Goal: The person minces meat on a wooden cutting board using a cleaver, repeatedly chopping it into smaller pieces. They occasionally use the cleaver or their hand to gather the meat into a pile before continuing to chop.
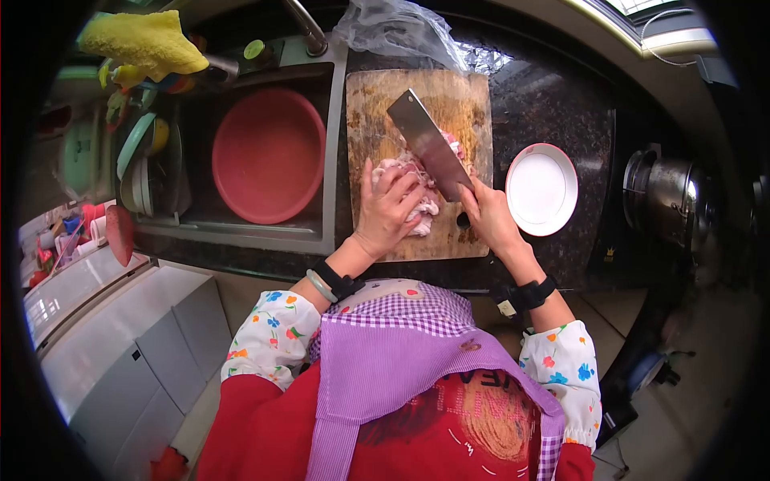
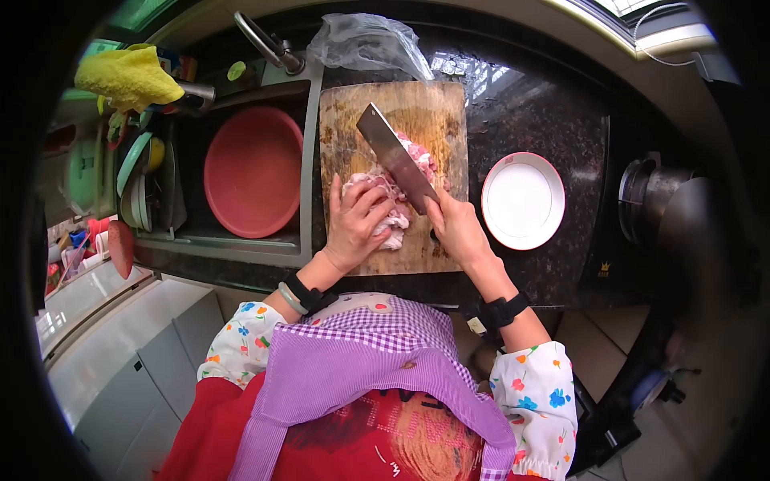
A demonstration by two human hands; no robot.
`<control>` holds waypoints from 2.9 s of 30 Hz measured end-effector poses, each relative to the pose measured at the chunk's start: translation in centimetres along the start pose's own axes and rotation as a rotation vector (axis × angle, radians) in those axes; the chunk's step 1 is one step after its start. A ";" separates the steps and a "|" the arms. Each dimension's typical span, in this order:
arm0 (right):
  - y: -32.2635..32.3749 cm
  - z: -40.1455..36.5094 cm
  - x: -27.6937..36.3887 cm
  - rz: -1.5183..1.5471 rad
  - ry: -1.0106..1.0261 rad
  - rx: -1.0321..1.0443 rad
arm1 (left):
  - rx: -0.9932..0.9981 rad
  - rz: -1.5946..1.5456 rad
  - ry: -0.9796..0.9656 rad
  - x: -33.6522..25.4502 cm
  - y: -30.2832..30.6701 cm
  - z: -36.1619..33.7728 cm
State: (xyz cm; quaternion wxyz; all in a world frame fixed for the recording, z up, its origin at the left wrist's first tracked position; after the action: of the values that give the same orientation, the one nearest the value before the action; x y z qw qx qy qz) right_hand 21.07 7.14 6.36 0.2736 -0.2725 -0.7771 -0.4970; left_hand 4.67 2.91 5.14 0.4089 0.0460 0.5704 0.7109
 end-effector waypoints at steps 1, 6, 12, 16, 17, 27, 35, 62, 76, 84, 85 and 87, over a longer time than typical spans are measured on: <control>-0.1 -0.2 0.0 0.002 0.000 -0.003 | -0.018 0.021 0.043 0.5 0.1 -0.1; -0.1 -2.2 1.1 0.068 -0.076 0.053 | -0.049 0.062 0.157 1.3 -0.2 0.3; 0.0 -4.8 1.5 0.043 -0.064 0.079 | -0.097 -0.277 0.054 1.6 3.5 1.0; 0.0 -5.1 2.2 -0.125 0.042 0.030 | -0.279 -0.204 0.398 4.6 2.7 -0.3; -0.2 -5.0 2.3 -0.154 0.067 0.033 | -0.307 -0.205 0.430 4.8 2.1 -0.2; -2.1 -4.5 1.4 -0.266 0.000 0.117 | -0.342 -0.300 0.326 3.9 0.4 1.0; -3.5 4.4 4.4 -0.044 0.066 -0.045 | -0.245 -0.361 0.160 4.6 0.0 1.5; -3.4 3.6 2.3 0.108 0.023 0.001 | -0.224 -0.270 0.138 3.8 1.0 1.3; -0.9 -4.2 1.8 -0.270 -0.083 0.212 | -0.337 -0.262 0.304 4.0 0.8 0.5; -4.2 2.4 3.8 -0.176 0.052 0.039 | -0.218 -0.274 0.187 3.8 0.5 0.9; -3.8 2.7 2.5 -0.062 0.074 -0.062 | -0.204 -0.297 0.170 3.7 0.6 1.2; -3.2 2.6 0.2 0.006 0.106 -0.112 | -0.226 -0.272 0.138 3.5 2.0 1.7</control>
State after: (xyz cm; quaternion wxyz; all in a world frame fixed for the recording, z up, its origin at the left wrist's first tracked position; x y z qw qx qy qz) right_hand 18.37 8.40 3.58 0.3000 -0.2632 -0.7316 -0.5527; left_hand 2.15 6.43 6.02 0.4636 -0.1266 0.5145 0.7102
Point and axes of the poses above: each hand's wrist, its own z-axis towards the middle knuckle, its own y-axis out of the back of the hand, x = y × z, the point moved 7 cm from there along z, towards the middle knuckle, and after that the axes turned 11 degrees about -y, right-handed, at the moved point
